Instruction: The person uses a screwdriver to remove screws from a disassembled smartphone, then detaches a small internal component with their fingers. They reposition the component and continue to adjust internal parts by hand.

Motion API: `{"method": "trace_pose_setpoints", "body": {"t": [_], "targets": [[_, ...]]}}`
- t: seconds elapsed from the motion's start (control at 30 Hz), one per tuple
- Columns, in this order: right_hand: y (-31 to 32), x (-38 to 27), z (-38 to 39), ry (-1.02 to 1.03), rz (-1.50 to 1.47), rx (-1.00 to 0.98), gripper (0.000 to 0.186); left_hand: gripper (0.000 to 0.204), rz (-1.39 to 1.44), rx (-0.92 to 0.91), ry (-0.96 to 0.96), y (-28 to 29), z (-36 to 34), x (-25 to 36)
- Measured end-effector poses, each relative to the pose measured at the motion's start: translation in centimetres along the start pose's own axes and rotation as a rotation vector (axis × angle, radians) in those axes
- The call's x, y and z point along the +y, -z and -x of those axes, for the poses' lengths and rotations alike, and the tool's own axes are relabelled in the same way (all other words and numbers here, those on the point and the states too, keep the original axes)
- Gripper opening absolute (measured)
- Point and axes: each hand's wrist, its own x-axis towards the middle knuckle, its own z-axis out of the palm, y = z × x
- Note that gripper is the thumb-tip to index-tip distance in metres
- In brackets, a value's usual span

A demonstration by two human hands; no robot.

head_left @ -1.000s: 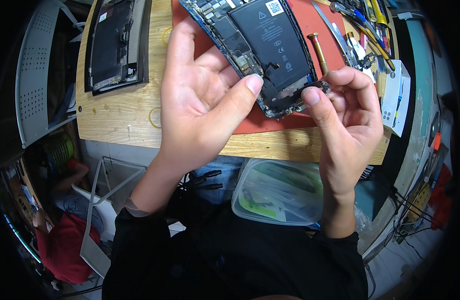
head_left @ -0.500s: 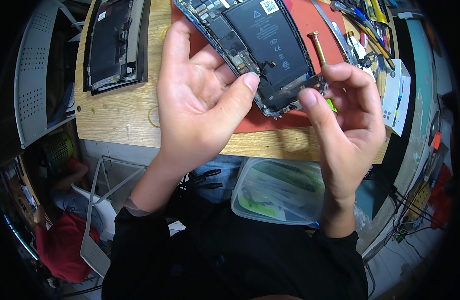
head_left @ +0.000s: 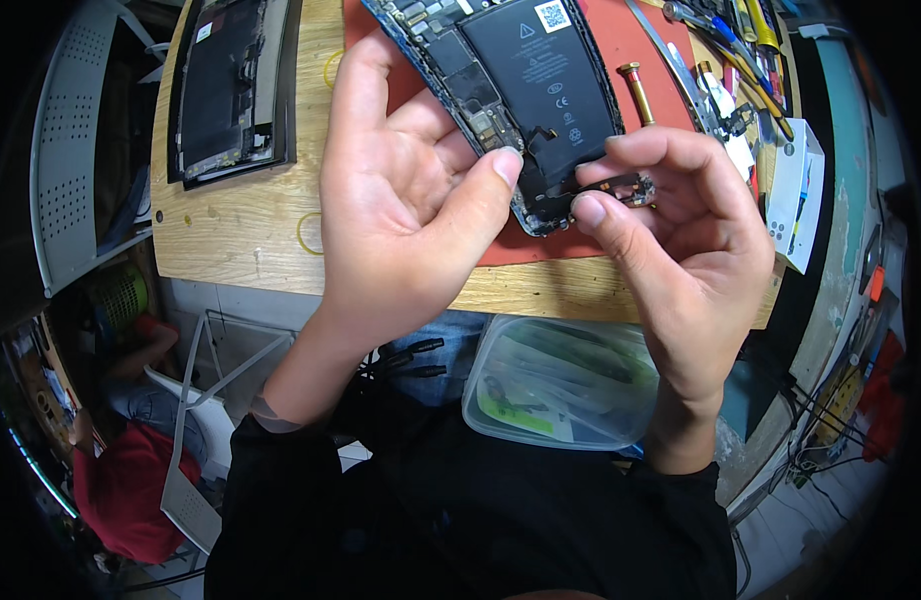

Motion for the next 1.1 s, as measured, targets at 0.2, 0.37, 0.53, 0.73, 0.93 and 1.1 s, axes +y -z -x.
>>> {"method": "trace_pose_setpoints", "body": {"t": [0.2, 0.37, 0.53, 0.73, 0.93, 1.1], "targets": [[0.3, 0.0, 0.1, -0.111, -0.168, 0.042, 0.038, 0.076, 0.024, -0.011, -0.013, 0.0, 0.1, -0.3], [0.3, 0.1, -0.1, -0.165, -0.237, 0.02, 0.037, 0.079, 0.039, -0.089, -0.046, 0.6, -0.1, -0.3], [0.7, 0.1, -0.4, -0.196, -0.271, -0.012, 0.037, 0.083, 0.014, -0.064, -0.01, 0.4, 0.2, -0.1], [-0.1, -0.5, -0.1, -0.26, -0.42, 0.063, 0.047, 0.086, 0.063, -0.036, -0.019, 0.3, 0.0, -0.1], [-1.1, -0.5, 0.1, -0.186, -0.282, 0.008, 0.055, 0.086, 0.042, -0.016, -0.001, -0.4, 0.4, -0.1], [-0.6, -0.1, -0.5, -0.22, -0.311, -0.011, 0.046, 0.086, 0.075, -0.025, -0.021, 0.3, 0.2, 0.0]]}}
